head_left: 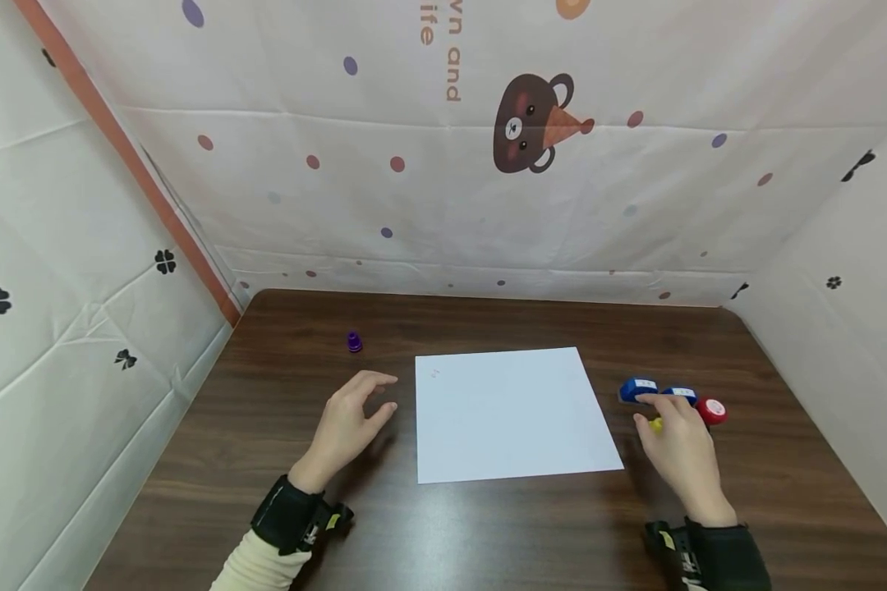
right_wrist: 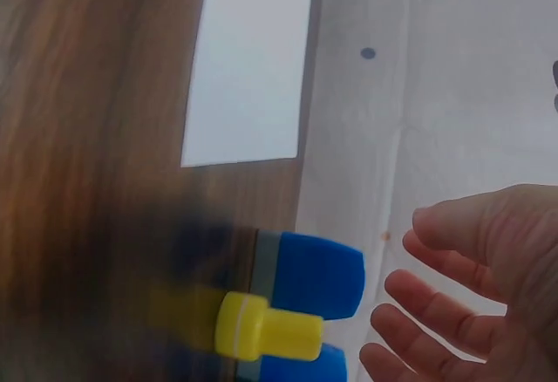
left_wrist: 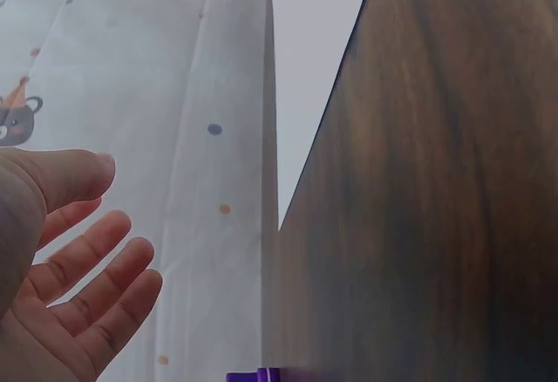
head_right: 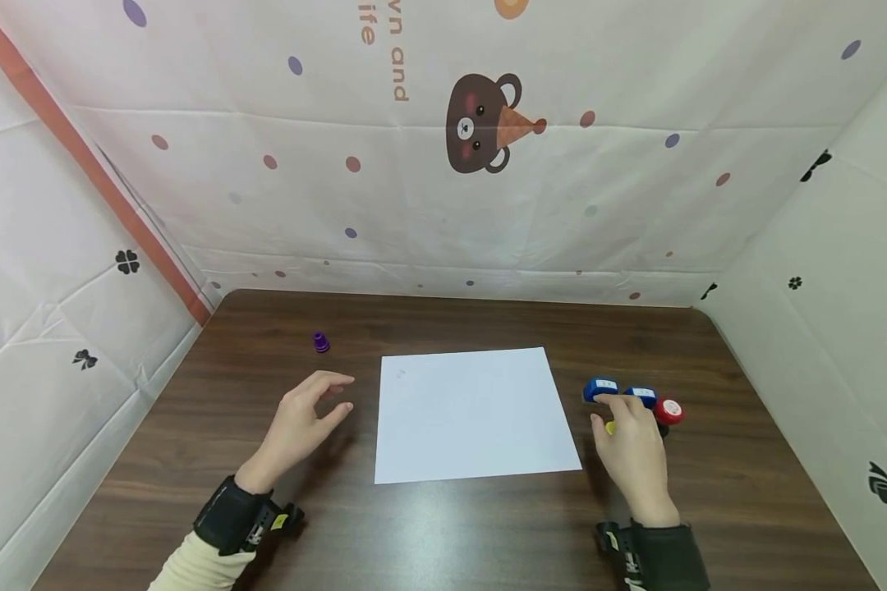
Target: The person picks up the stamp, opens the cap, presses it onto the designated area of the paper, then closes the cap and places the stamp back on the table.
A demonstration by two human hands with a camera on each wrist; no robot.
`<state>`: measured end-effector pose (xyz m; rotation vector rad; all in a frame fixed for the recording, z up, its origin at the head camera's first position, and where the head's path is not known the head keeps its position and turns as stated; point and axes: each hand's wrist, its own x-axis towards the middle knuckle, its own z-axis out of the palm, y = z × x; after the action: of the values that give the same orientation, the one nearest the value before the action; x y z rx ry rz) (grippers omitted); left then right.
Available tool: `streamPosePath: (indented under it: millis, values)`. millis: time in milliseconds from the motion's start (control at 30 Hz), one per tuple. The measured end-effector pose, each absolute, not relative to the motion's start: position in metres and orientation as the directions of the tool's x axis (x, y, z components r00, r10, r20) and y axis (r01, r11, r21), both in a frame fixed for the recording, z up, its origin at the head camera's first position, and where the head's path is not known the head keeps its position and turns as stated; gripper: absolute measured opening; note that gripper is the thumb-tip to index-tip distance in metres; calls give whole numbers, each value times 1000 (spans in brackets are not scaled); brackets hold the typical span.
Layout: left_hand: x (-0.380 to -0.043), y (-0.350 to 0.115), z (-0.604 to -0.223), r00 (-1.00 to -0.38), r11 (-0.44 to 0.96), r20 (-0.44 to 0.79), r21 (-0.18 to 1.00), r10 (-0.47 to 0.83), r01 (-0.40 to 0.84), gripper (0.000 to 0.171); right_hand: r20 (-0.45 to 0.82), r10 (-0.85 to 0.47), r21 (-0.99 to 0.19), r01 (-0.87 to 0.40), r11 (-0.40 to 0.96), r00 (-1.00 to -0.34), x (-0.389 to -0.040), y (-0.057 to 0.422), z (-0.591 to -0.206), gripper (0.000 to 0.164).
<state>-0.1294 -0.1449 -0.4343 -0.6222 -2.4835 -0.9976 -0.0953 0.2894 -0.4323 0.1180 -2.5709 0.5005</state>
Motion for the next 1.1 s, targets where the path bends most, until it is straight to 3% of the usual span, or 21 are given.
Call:
streamPosePath:
  millis: [400, 1100]
  values:
    - [-125, -137, -440, -815, 639, 509, 535, 279, 553, 37, 401, 41, -284, -82, 955, -915, -93, 298, -441, 33]
    - [-121, -134, -450, -834, 631, 473, 563, 283, 534, 36, 364, 9, -274, -98, 957, -932, -96, 308, -451, 23]
